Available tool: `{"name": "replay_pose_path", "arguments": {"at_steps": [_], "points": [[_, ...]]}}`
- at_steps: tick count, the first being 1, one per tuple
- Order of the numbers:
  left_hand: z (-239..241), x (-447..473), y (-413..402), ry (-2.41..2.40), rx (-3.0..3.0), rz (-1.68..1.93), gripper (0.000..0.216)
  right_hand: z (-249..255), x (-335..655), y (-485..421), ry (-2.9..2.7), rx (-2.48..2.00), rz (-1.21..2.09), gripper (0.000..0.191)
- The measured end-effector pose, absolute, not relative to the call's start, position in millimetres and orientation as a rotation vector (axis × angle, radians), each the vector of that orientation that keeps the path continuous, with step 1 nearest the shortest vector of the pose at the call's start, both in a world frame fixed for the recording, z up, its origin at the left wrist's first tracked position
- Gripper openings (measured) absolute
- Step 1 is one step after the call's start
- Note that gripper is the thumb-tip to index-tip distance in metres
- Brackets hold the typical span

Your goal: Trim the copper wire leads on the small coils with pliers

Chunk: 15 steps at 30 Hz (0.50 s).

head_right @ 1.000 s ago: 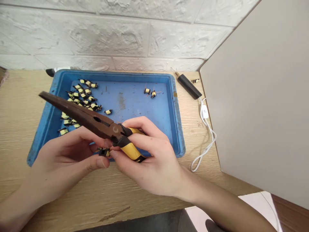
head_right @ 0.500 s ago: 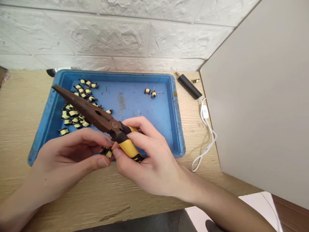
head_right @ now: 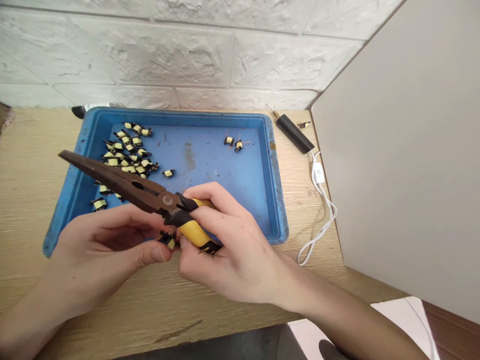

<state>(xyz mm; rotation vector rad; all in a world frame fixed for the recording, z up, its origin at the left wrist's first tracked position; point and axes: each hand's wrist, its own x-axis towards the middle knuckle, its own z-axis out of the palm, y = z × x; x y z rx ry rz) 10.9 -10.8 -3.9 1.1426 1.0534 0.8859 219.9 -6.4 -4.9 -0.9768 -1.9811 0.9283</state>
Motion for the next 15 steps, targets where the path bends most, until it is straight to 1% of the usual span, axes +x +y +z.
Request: {"name": "replay_pose_path", "arguments": {"at_steps": [10, 15], "points": [[-5.1, 7.8, -11.4, 1.022, 1.113, 0.943, 0.029, -4.1, 220.9, -5.8, -1.963, -0.987, 0.922, 0.017], [-5.7, 5.3, -9.1, 0.980, 1.083, 0.951, 0.032, -0.3, 232.1, 0.5, -1.977, -1.041, 0.807, 0.009]]}}
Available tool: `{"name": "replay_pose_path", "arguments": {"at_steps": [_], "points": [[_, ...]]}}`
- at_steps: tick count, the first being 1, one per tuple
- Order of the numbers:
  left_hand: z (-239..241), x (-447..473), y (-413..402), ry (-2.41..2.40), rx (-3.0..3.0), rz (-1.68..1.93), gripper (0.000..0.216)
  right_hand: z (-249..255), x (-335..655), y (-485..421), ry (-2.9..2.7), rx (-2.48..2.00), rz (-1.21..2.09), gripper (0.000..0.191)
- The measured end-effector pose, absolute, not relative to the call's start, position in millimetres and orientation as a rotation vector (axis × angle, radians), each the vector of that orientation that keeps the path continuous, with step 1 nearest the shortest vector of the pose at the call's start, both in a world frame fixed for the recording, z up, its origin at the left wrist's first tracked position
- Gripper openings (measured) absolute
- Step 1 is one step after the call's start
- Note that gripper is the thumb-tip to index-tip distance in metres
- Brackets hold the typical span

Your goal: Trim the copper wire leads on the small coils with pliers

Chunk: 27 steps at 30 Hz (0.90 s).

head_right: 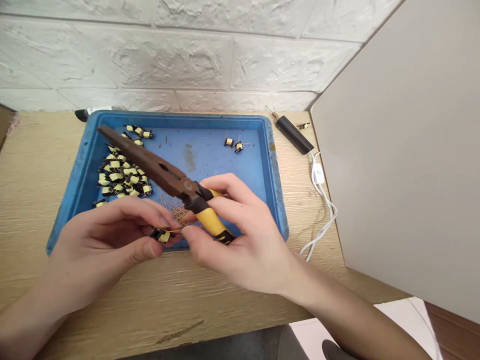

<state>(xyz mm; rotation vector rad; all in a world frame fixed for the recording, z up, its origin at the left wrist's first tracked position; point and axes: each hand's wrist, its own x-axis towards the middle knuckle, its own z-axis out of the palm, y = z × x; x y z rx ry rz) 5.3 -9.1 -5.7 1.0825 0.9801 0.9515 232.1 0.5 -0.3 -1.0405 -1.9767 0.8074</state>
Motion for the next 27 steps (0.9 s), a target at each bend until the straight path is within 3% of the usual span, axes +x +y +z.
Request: {"name": "replay_pose_path", "arguments": {"at_steps": [5, 13, 27], "points": [[-5.6, 1.8, -4.8, 0.887, 1.013, 0.992, 0.018, 10.2, 258.4, 16.0, -2.139, -1.048, 0.557, 0.024], [-11.7, -2.3, -0.8, 0.763, 1.058, 1.105, 0.013, 7.2, 287.1, 22.9, -2.506, -0.903, 0.189, 0.017], [-13.7, -4.5, -3.1, 0.803, 1.222, 1.133, 0.011, 17.0, 286.6, 13.7, -2.593, -0.844, 0.169, 0.028]]}}
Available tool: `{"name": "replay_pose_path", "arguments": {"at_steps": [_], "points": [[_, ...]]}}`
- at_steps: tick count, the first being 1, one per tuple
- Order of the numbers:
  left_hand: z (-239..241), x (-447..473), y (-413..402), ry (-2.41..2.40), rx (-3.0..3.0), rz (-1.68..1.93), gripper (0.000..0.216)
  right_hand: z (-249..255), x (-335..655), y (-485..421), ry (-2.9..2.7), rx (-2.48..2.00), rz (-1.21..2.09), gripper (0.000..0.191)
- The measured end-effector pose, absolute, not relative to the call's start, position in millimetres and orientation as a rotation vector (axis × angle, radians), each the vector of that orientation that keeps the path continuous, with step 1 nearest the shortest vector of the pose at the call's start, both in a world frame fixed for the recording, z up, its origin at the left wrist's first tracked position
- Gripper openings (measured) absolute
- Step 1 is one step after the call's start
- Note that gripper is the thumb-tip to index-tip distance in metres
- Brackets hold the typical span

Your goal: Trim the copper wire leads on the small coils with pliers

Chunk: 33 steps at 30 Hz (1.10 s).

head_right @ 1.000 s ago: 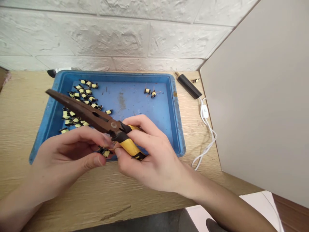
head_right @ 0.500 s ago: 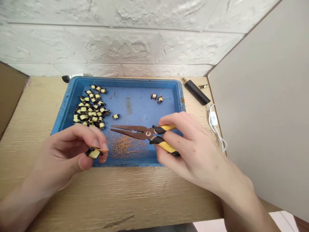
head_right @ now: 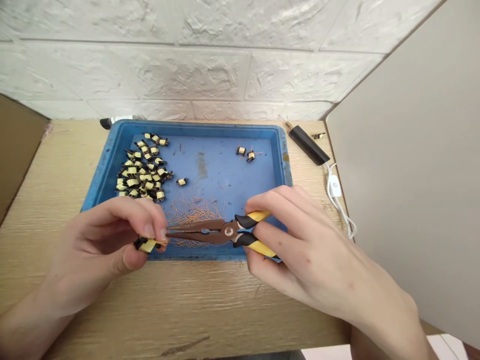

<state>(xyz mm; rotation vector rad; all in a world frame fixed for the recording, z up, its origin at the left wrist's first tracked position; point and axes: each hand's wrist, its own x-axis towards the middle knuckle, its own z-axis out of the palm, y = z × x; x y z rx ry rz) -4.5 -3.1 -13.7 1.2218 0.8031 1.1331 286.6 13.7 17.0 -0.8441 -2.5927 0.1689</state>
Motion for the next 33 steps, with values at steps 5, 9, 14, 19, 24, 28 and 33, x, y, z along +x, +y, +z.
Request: {"name": "replay_pose_path", "arguments": {"at_steps": [5, 9, 14, 19, 24, 28, 33], "points": [[-14.6, -4.2, -2.5, 0.833, 1.239, 1.140, 0.013, 15.7, 286.6, 13.1, -2.592, -0.842, 0.177, 0.026], [-11.5, -2.5, -1.0, 0.850, 1.287, 1.141, 0.017, 16.5, 285.4, 11.5, -2.591, -0.844, 0.189, 0.025], [-11.2, -1.1, -1.9, 0.839, 1.266, 1.164, 0.016, 17.5, 283.3, 11.3, -2.581, -0.843, 0.210, 0.024], [-12.5, 0.4, -2.2, 0.810, 1.232, 1.186, 0.015, 17.4, 282.7, 10.7, -2.584, -0.840, 0.235, 0.023], [-11.7, 0.2, -1.8, 0.856, 1.254, 1.173, 0.017, 18.9, 282.6, 9.9, -2.611, -0.832, 0.264, 0.023], [-10.3, -0.4, -2.4, 0.892, 1.259, 1.153, 0.016, 18.5, 281.9, 9.8, -2.619, -0.842, 0.259, 0.028], [-10.8, 0.3, -3.3, 0.887, 1.199, 1.165, 0.015, 18.5, 282.4, 10.3, -2.628, -0.855, 0.270, 0.029]]}}
